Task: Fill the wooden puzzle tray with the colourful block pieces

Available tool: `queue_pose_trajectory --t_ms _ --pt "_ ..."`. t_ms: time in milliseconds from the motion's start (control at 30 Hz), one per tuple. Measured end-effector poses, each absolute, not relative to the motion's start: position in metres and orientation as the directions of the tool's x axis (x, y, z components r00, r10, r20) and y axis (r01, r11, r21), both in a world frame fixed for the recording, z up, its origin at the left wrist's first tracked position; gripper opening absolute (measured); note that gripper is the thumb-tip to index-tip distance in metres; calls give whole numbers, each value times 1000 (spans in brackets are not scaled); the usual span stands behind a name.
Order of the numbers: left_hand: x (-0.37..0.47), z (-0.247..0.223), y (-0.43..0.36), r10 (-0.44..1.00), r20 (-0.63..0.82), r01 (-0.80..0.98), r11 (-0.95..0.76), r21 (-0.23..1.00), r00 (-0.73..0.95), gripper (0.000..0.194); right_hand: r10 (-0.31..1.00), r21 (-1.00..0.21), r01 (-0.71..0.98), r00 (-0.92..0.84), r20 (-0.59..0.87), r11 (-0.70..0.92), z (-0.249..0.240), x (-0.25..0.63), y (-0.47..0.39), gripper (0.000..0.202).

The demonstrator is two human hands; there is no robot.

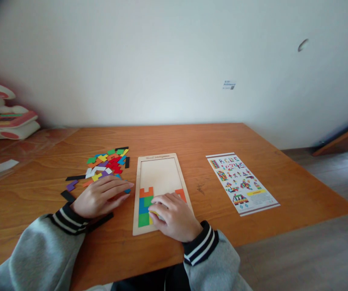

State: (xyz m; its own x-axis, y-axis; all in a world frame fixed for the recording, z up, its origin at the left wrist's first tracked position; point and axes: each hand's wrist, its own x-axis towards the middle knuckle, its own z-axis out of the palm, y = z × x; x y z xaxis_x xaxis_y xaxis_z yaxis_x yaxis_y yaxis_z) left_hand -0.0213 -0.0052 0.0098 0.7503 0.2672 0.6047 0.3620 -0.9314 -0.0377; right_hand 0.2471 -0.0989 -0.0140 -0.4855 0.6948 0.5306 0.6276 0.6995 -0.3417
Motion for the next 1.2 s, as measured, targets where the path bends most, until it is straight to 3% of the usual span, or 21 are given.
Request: queue_pose_trajectory --t_ms 300,600,833,1000,1200 --pt "-81 12 14 456 644 603 -797 -10 614 29 697 -346 629 -476 537 696 -15 248 -98 10" --pt "-114 -3 26 677 501 757 -650 63 539 51 699 -348 629 -478 532 695 -16 249 -100 15" --pt "-94 1 17 549 506 588 -803 97 666 28 697 -338 634 -482 531 696 -17 249 -100 14" --pt "-81 4 10 479 475 490 -865 112 738 32 699 -347 631 -474 536 694 -15 248 -100 15" --pt "-75 1 4 485 446 435 -874 217 752 27 696 -347 629 -472 541 696 -15 248 -100 15"
